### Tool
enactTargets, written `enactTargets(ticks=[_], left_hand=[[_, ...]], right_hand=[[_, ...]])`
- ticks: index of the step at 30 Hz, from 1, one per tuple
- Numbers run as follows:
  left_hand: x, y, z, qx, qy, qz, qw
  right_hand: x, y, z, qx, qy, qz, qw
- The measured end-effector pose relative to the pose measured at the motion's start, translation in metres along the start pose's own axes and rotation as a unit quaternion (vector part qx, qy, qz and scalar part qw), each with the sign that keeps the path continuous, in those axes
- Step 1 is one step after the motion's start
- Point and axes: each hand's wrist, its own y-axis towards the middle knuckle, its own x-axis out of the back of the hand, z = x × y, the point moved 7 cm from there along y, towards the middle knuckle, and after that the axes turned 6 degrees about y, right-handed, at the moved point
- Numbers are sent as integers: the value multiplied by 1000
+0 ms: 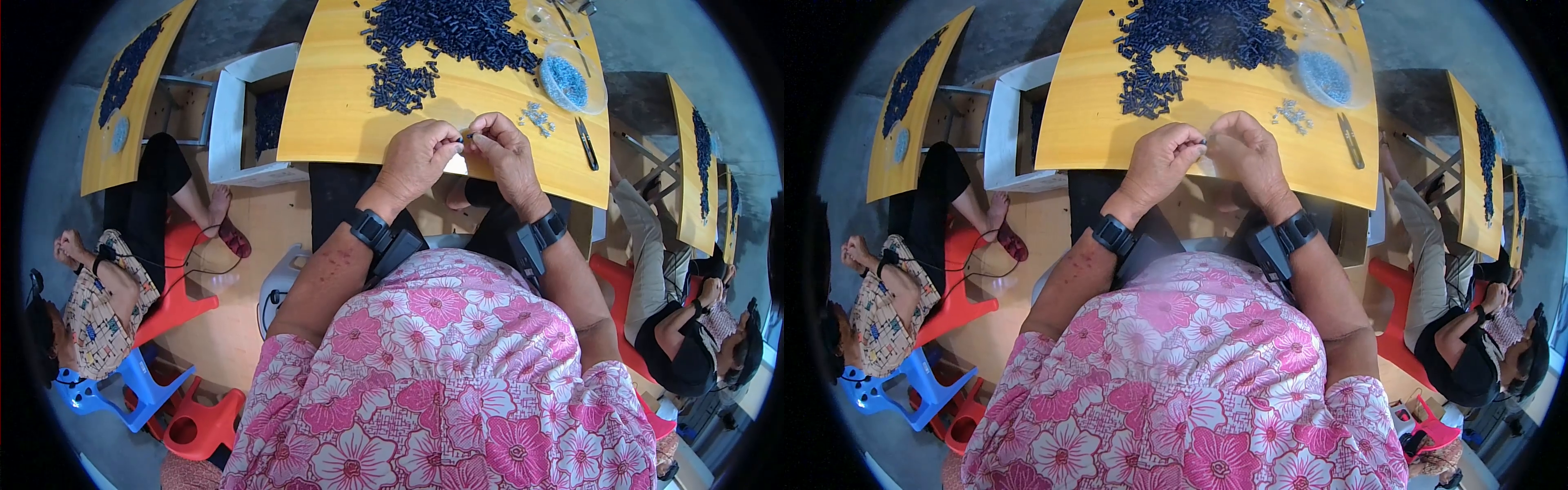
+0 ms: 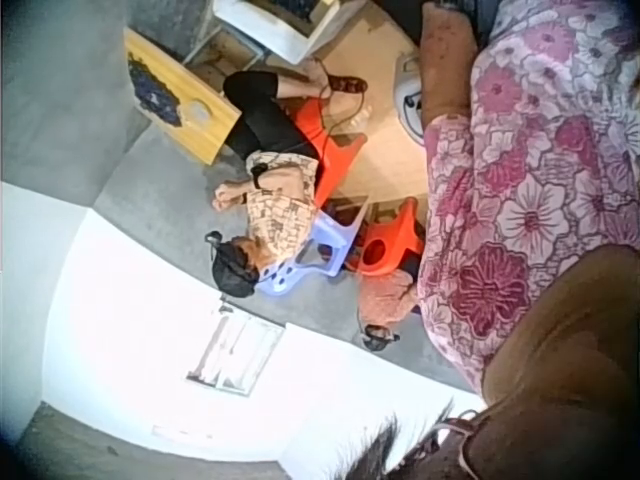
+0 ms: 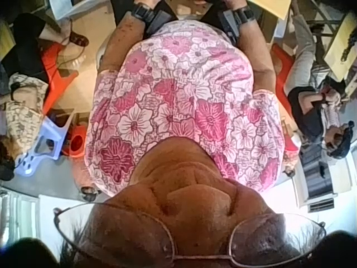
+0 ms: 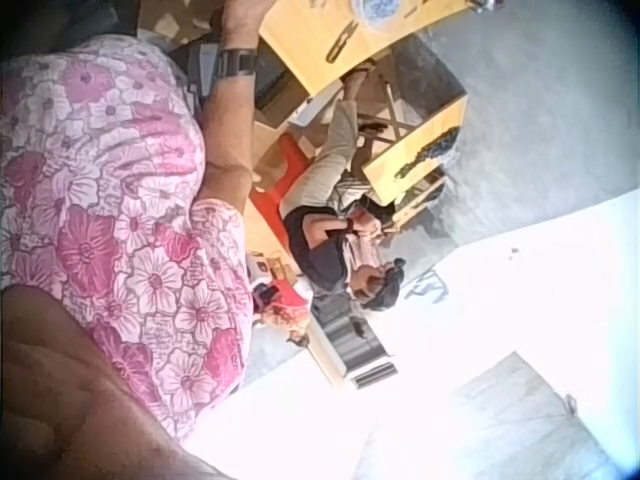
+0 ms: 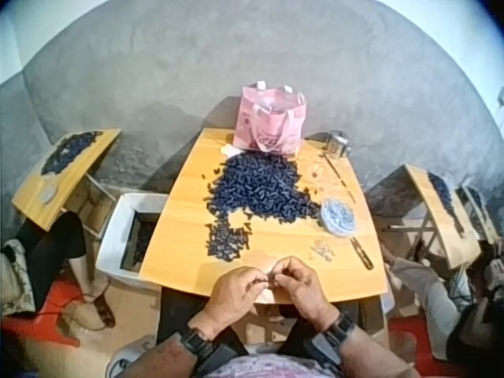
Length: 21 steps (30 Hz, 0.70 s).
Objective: Sorting small black plastic components at a workshop table.
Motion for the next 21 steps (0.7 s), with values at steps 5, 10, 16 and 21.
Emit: enactTargets(ticks=[5,10,16,21], left_hand=[[0,0,0,-5,7,3,1000],[-1,0,0,-7,-5,2,1000],[0,-1,-2,-14,7,0,1000],[-1,-1,-2,-10,8,0,1000]], right_hand=[[-1,3,0,16,-47,13,999],[-4,2,1,18,-60,23,998],[-6,3,6,38,-111,46,992],[-8,3,10,56,-116,55,990]])
